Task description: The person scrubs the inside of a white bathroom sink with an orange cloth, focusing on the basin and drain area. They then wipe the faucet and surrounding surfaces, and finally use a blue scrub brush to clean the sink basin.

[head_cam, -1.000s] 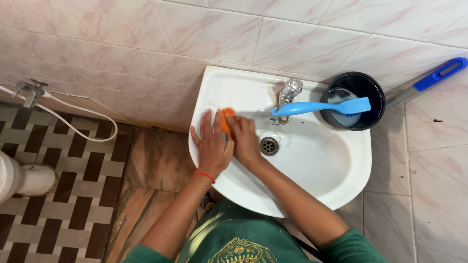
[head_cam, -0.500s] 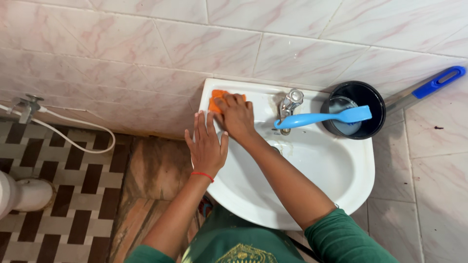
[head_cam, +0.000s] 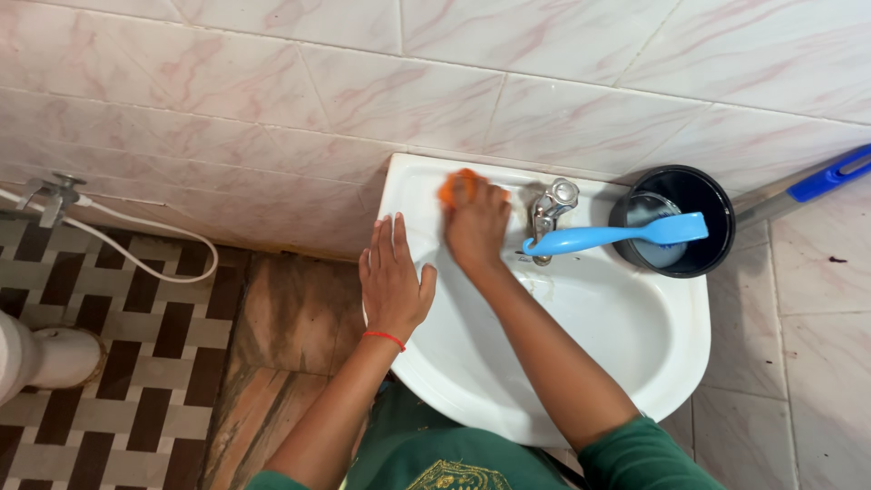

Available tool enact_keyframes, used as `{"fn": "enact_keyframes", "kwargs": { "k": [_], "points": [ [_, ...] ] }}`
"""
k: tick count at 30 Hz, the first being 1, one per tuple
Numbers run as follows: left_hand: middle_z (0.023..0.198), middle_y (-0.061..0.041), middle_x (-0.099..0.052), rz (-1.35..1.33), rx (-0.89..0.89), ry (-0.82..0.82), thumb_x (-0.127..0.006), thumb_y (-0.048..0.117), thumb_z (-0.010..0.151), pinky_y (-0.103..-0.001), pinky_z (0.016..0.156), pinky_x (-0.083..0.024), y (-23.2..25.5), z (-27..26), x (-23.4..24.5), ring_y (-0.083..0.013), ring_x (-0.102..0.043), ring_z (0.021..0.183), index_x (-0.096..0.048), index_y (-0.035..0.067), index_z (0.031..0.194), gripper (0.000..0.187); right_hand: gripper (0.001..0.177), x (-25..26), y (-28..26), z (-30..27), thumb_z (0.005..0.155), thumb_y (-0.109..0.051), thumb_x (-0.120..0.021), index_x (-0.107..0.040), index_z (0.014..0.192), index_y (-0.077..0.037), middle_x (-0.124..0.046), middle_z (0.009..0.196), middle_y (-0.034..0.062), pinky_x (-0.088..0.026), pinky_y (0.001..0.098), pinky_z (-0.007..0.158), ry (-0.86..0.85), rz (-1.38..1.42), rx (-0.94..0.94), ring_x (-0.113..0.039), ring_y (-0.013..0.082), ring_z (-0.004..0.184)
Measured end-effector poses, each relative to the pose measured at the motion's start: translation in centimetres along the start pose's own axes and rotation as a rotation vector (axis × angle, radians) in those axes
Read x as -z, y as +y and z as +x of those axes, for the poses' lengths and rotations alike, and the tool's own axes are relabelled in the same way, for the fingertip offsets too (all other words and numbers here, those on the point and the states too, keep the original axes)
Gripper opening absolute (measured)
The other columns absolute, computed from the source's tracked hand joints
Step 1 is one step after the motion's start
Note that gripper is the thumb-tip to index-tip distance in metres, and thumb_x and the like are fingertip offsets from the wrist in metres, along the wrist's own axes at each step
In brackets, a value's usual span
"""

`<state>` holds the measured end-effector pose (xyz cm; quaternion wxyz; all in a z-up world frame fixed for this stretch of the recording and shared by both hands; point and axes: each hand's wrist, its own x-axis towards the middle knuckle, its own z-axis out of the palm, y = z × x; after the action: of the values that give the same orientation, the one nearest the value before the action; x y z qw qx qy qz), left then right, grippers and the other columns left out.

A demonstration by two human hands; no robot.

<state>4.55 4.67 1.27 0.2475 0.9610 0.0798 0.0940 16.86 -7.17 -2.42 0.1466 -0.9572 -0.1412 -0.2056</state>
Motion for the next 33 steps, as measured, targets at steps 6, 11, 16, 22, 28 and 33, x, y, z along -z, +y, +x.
{"fn": "enact_keyframes", "kwargs": {
  "k": [6,11,16,22,28,33],
  "points": [
    [0.162,-0.027,-0.027,-0.089,-0.019,0.073,-0.058,0.039,0.095,-0.058,0.117,-0.025,-0.2,-0.3,-0.3,-0.0401,-0.029,0.149,-0.022,0.003,0.159,0.082,0.048,0.6,-2.5,0.1,0.085,-0.030,-0.074,-0.067,0.131,-0.018,-0.060,0.131,0.0064,-0.037,0.0483,0.095,-0.269,0.240,0.254,-0.049,0.0307,0.119],
    [0.164,-0.030,-0.024,-0.164,-0.047,0.156,-0.056,0.040,0.099,-0.054,0.117,-0.027,-0.4,-0.4,-0.4,-0.0404,-0.034,0.149,-0.018,0.003,0.162,0.082,0.053,1.7,-2.0,-2.5,0.078,-0.026,-0.071,-0.068,0.131,-0.024,-0.061,0.131,0.0016,-0.035,0.0480,0.093,-0.322,0.399,0.406,-0.051,0.0264,0.117],
    [0.164,-0.030,-0.021,-0.116,-0.071,0.151,-0.052,0.044,0.101,-0.056,0.115,-0.027,-0.4,-0.5,-0.6,-0.0421,-0.035,0.147,-0.017,0.004,0.163,0.081,0.051,0.0,-3.3,1.7,0.086,-0.029,-0.068,-0.065,0.137,-0.032,-0.061,0.130,0.0041,-0.035,0.0462,0.080,-0.229,0.270,0.244,-0.051,0.0273,0.108],
    [0.164,-0.030,-0.020,-0.098,-0.048,0.133,-0.052,0.048,0.101,-0.058,0.113,-0.027,-0.2,-0.6,-0.4,-0.0415,-0.034,0.146,-0.017,0.005,0.161,0.082,0.044,1.3,-4.7,2.0,0.091,-0.033,-0.067,-0.066,0.135,-0.031,-0.064,0.113,0.0008,-0.036,0.0444,0.079,-0.247,0.232,0.160,-0.052,0.0242,0.100],
    [0.163,-0.029,-0.020,-0.089,-0.034,0.099,-0.054,0.047,0.098,-0.060,0.111,-0.026,0.1,-0.3,0.0,-0.0414,-0.030,0.148,-0.017,0.006,0.161,0.084,0.037,2.4,-5.0,2.0,0.091,-0.030,-0.066,-0.070,0.127,-0.033,-0.063,0.111,0.0015,-0.037,0.0428,0.086,-0.311,0.220,0.271,-0.051,0.0259,0.109],
    [0.163,-0.028,-0.021,-0.048,-0.029,0.077,-0.054,0.043,0.100,-0.060,0.112,-0.026,-0.2,-0.2,-0.5,-0.0421,-0.030,0.148,-0.017,0.008,0.161,0.080,0.044,0.5,-4.2,3.2,0.088,-0.023,-0.066,-0.067,0.132,-0.021,-0.063,0.120,0.0047,-0.038,0.0469,0.095,-0.131,0.219,0.358,-0.053,0.0262,0.120]
  ]
}}
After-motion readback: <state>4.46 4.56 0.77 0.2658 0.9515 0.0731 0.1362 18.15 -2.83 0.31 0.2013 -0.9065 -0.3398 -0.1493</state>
